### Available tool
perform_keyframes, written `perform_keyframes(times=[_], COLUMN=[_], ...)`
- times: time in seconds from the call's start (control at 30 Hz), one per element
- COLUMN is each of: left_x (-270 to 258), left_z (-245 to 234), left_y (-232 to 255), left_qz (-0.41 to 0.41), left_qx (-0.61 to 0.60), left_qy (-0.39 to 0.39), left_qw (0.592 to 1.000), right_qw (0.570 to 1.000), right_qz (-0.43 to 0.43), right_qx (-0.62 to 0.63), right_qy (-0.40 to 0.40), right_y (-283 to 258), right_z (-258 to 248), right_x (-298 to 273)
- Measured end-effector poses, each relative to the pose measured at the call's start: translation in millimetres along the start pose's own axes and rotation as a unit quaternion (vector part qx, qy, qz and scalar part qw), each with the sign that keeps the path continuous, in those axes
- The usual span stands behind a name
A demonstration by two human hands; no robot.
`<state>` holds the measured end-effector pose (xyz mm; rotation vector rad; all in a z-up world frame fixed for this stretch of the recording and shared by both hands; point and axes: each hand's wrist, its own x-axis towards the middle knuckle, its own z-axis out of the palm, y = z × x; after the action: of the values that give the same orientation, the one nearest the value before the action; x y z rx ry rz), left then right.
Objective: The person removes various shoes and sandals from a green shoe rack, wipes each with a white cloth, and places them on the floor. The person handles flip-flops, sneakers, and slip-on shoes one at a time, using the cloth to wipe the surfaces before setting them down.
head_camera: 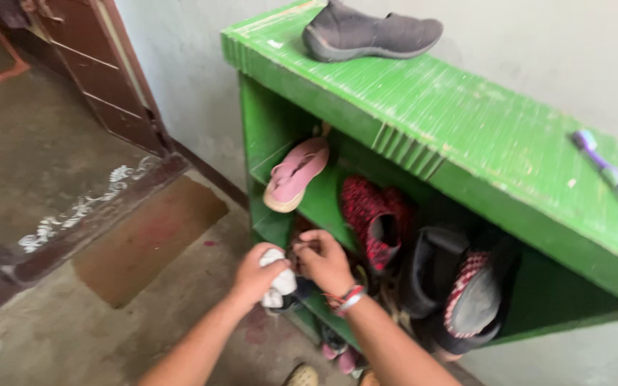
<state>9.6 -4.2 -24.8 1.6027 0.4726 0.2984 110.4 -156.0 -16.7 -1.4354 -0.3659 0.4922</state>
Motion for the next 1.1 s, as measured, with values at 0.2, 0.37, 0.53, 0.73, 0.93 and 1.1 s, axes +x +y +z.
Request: perform_keyframes(times=[0.2,0.37,0.53,0.73,0.93,1.1], left_x=[45.1,77.4,107.4,142.6,163.4,162.4], left_z=[-2.3,-8.6,-20.1,-37.2,-49.7,-51.2], left_y=[22.8,48.7,67.7,64.7,58.6,62.9], left_qz=[0.048,0.089,0.111,0.096,0.073,0.110], left_qx=[0.099,0.140,0.172,0.254,0.268,0.316], left_qy=[0.054,0.029,-0.017,-0.122,-0.193,-0.232], left_qw=[0.992,0.986,0.979,0.955,0.941,0.914], right_qw=[0.982,0.953,0.936,0.927,0.917,0.920], right_qz=[-0.073,-0.094,-0.116,-0.080,-0.066,-0.068], right_qx=[-0.166,-0.282,-0.324,-0.357,-0.379,-0.367], right_qy=[0.060,0.061,0.067,0.080,0.106,0.116], right_y=[-40.9,-79.4,-74.4,-73.5,-78.8,-79.4], right_z=[17.3,23.1,29.0,37.0,47.6,58.7], right_x=[40.3,51.5,72.6,80.9,83.0,78.9])
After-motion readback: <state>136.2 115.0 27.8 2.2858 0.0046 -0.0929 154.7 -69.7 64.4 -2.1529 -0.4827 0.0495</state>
